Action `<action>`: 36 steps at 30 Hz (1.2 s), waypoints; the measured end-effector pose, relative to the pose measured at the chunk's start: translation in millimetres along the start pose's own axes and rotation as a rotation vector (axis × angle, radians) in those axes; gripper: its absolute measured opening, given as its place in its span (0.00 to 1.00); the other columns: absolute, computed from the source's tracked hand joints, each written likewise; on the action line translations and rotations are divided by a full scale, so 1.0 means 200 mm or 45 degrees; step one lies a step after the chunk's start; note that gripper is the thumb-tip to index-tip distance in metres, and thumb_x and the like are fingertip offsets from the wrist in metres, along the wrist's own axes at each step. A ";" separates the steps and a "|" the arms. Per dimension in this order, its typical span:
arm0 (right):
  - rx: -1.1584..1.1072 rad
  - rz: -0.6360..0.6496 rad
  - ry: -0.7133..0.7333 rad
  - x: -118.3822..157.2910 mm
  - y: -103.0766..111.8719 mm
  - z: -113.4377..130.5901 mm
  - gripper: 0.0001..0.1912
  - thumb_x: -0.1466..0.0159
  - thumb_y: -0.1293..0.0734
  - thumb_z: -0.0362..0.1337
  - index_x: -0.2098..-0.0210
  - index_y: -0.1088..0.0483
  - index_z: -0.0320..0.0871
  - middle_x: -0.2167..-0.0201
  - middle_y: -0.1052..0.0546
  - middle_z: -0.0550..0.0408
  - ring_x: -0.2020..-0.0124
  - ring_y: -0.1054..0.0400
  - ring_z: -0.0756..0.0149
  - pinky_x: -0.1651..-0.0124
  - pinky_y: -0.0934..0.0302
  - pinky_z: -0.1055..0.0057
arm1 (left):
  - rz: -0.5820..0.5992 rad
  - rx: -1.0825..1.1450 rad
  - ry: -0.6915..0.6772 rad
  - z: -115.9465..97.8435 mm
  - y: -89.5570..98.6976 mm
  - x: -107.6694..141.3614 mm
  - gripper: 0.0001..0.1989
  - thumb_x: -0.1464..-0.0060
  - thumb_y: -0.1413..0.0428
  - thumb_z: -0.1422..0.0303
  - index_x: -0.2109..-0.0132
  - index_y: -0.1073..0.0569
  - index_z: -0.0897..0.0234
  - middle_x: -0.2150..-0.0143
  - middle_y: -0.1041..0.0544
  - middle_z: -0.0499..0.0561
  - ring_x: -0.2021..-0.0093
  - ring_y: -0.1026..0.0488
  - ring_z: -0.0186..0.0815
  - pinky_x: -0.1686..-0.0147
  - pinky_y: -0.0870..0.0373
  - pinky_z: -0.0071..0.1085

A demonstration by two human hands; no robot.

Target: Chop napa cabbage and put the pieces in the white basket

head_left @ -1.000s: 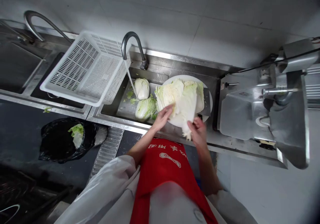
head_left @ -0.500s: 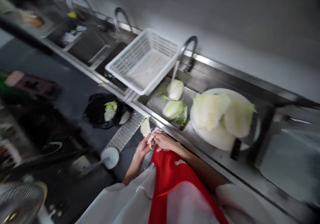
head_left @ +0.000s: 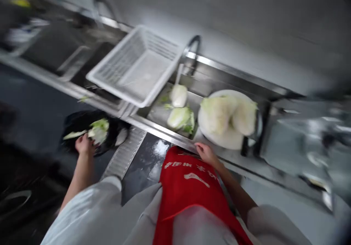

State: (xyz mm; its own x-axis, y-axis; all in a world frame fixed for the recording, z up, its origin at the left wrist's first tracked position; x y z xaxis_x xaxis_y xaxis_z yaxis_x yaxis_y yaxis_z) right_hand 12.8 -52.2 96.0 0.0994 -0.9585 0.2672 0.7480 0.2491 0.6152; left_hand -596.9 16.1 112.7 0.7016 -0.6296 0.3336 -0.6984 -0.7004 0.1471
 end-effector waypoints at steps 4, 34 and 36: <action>0.045 -0.656 -0.338 0.18 0.54 -0.33 0.18 0.33 0.42 0.39 0.56 0.22 0.43 0.54 0.16 0.44 0.52 0.22 0.55 0.42 0.30 0.59 | 0.111 0.035 -0.091 0.24 -0.55 0.12 0.08 0.44 0.48 0.80 0.64 0.29 0.63 0.77 0.25 0.35 0.80 0.28 0.26 0.76 0.28 0.20; -0.222 -1.210 -0.452 0.62 1.08 -0.89 0.23 0.27 0.42 0.49 0.45 0.30 0.38 0.60 0.18 0.39 0.59 0.22 0.51 0.55 0.30 0.62 | 0.573 -0.144 -1.486 -0.10 -2.32 2.06 0.11 0.32 0.49 0.64 0.52 0.24 0.64 0.53 0.21 0.58 0.49 0.25 0.42 0.46 0.28 0.41; -0.148 -1.186 -0.466 0.49 1.04 -0.79 0.22 0.25 0.45 0.47 0.49 0.29 0.37 0.63 0.18 0.39 0.61 0.22 0.50 0.58 0.33 0.64 | 0.780 -0.187 -1.629 -0.08 -2.41 2.19 0.11 0.31 0.49 0.63 0.57 0.24 0.63 0.58 0.21 0.56 0.53 0.24 0.42 0.47 0.28 0.42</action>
Point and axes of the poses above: each hand's wrist, its own x-axis away from the middle knuckle, its own y-axis out of the back of the hand, z = x × y, the point moved 8 cm from there along -x, towards the middle knuckle
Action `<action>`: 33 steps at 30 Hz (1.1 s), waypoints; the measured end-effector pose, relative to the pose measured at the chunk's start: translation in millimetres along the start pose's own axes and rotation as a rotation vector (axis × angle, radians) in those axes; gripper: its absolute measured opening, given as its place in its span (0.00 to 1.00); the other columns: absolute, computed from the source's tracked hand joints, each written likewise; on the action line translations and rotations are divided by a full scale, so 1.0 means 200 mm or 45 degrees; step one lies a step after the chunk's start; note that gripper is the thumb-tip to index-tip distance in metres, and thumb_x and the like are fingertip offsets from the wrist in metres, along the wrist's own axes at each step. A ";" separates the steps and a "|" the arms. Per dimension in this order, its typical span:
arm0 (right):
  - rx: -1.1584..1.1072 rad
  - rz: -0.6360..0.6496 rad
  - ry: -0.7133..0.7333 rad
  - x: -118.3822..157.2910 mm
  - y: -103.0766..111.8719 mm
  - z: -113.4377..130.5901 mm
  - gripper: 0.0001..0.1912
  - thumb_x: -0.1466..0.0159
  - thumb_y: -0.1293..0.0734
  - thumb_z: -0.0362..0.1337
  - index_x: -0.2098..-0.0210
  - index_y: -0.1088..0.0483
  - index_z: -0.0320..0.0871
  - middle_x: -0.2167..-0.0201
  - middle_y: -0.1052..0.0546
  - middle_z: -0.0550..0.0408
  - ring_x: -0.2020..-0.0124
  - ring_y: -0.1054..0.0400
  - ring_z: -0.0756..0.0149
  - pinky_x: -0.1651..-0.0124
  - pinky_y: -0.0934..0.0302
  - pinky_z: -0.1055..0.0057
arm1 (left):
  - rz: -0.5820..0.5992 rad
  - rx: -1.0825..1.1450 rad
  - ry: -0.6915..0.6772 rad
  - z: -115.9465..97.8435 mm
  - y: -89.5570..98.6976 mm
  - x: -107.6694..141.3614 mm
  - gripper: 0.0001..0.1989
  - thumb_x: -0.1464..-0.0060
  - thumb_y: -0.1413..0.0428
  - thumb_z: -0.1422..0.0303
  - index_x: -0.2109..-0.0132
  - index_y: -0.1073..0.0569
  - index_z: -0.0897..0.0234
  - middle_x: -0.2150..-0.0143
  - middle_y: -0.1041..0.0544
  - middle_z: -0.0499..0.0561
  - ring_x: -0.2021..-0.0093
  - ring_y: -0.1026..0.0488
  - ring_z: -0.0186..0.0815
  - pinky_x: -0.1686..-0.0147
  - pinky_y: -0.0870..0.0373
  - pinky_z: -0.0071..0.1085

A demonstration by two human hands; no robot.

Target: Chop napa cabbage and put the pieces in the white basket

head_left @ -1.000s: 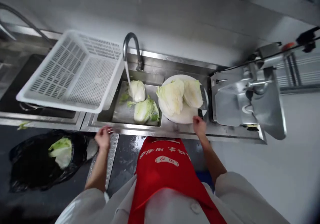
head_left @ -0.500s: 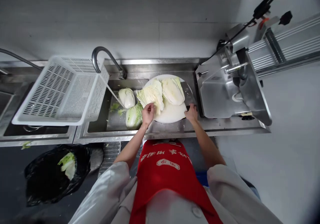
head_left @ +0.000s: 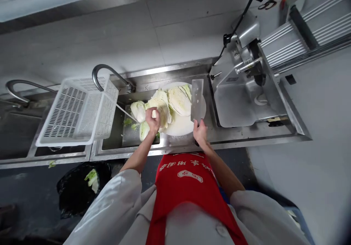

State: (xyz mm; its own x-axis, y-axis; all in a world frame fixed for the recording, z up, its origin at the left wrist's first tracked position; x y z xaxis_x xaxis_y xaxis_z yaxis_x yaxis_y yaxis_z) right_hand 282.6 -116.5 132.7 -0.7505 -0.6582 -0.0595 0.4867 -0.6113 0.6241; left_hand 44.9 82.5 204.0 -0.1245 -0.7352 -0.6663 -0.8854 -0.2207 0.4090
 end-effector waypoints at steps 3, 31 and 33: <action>0.157 0.071 0.049 0.01 -0.15 0.11 0.19 0.23 0.45 0.43 0.51 0.29 0.38 0.68 0.19 0.41 0.66 0.23 0.52 0.64 0.40 0.68 | 0.234 0.098 -0.137 -0.12 -0.17 0.07 0.12 0.30 0.48 0.61 0.59 0.25 0.62 0.61 0.21 0.55 0.56 0.24 0.42 0.51 0.26 0.41; 0.397 0.067 -0.108 -0.09 -0.31 0.19 0.17 0.22 0.47 0.40 0.51 0.31 0.37 0.67 0.20 0.43 0.67 0.25 0.56 0.65 0.44 0.69 | 0.897 0.112 -0.198 -0.04 -0.78 0.07 0.15 0.31 0.46 0.66 0.44 0.21 0.66 0.33 0.28 0.63 0.25 0.40 0.53 0.25 0.40 0.56; 0.375 0.017 -0.060 -0.07 -0.21 0.15 0.19 0.23 0.47 0.43 0.51 0.30 0.38 0.68 0.20 0.42 0.68 0.25 0.54 0.65 0.42 0.68 | 0.894 0.153 -0.164 -0.02 -0.78 0.06 0.14 0.31 0.46 0.65 0.45 0.21 0.65 0.33 0.28 0.62 0.25 0.40 0.53 0.26 0.39 0.58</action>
Point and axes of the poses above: each hand's wrist, its own x-axis away from the middle knuckle, its own y-axis out of the back of the hand, z = x × y, the point moved 8 cm from there along -x, towards the middle knuckle
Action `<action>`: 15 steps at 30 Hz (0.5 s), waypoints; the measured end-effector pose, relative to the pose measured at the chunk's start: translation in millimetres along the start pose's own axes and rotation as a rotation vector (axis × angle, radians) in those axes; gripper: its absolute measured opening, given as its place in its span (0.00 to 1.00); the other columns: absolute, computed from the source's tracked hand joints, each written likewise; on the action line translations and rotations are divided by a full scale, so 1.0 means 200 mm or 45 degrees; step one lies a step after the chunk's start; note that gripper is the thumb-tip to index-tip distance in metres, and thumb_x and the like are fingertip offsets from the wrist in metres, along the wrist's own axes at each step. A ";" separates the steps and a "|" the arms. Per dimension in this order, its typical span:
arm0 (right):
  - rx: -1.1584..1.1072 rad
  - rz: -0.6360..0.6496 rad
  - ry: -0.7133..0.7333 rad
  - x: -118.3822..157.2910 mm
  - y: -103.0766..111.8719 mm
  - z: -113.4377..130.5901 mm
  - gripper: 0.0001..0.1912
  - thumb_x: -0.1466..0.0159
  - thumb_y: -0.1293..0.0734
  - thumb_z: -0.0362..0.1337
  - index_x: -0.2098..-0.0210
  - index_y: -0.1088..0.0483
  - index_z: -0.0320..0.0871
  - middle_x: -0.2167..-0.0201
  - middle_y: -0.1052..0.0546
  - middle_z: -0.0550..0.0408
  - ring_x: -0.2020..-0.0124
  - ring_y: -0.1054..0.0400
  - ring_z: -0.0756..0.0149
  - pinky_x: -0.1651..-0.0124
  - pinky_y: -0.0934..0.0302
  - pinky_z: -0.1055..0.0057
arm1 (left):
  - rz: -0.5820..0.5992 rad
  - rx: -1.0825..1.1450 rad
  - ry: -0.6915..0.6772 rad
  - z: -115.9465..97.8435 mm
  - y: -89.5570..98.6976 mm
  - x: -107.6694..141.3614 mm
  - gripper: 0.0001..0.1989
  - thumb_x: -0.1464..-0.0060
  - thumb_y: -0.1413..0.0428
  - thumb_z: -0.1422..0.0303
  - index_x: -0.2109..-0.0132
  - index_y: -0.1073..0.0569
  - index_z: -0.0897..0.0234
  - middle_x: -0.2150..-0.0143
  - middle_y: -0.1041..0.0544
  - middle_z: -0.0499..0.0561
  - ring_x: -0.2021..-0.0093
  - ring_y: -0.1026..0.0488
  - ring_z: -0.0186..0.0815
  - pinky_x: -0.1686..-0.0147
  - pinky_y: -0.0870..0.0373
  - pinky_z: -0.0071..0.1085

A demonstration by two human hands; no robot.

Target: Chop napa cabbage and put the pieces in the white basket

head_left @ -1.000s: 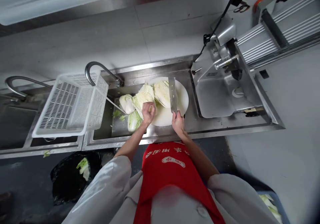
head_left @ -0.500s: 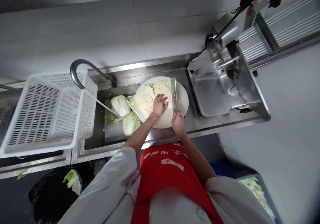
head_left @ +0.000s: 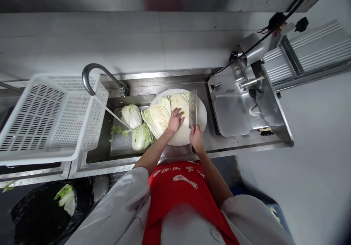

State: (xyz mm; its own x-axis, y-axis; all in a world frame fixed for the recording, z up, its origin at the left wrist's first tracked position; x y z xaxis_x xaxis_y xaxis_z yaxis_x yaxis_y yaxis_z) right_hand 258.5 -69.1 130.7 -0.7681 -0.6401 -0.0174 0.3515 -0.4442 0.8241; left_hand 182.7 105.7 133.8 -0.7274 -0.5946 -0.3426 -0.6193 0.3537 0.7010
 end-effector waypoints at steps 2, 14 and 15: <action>-0.025 -0.103 0.032 0.01 0.12 -0.11 0.22 0.24 0.46 0.48 0.51 0.28 0.38 0.68 0.20 0.41 0.67 0.24 0.51 0.65 0.39 0.66 | -0.002 0.036 0.019 0.01 0.00 0.00 0.14 0.31 0.45 0.63 0.45 0.22 0.62 0.33 0.28 0.61 0.26 0.38 0.52 0.26 0.38 0.57; -0.078 0.218 0.228 -0.35 0.17 -0.39 0.17 0.29 0.35 0.49 0.56 0.25 0.42 0.61 0.16 0.42 0.59 0.22 0.51 0.57 0.33 0.65 | -0.041 0.011 0.326 -0.03 -0.13 0.06 0.60 0.49 0.29 0.45 0.22 0.51 0.65 0.19 0.60 0.75 0.19 0.58 0.62 0.26 0.41 0.57; -0.094 0.236 0.263 -0.36 0.15 -0.37 0.17 0.30 0.35 0.49 0.57 0.25 0.42 0.62 0.16 0.43 0.60 0.22 0.52 0.59 0.33 0.66 | -0.051 0.015 0.359 -0.01 -0.13 0.07 0.65 0.50 0.30 0.43 0.21 0.55 0.66 0.19 0.65 0.77 0.19 0.60 0.64 0.27 0.41 0.58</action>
State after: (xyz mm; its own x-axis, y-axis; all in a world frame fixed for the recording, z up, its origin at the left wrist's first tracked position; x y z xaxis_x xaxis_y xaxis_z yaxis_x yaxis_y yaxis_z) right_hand 364.4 -82.3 114.9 -0.5646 -0.8253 0.0088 0.5195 -0.3470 0.7809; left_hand 189.5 86.4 112.1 -0.5923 -0.7852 -0.1809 -0.6503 0.3332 0.6828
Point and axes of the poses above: each hand's wrist, its own x-axis away from the middle knuckle, its own y-axis out of the back of the hand, z = x × y, the point moved 8 cm from there along -x, towards the middle knuckle
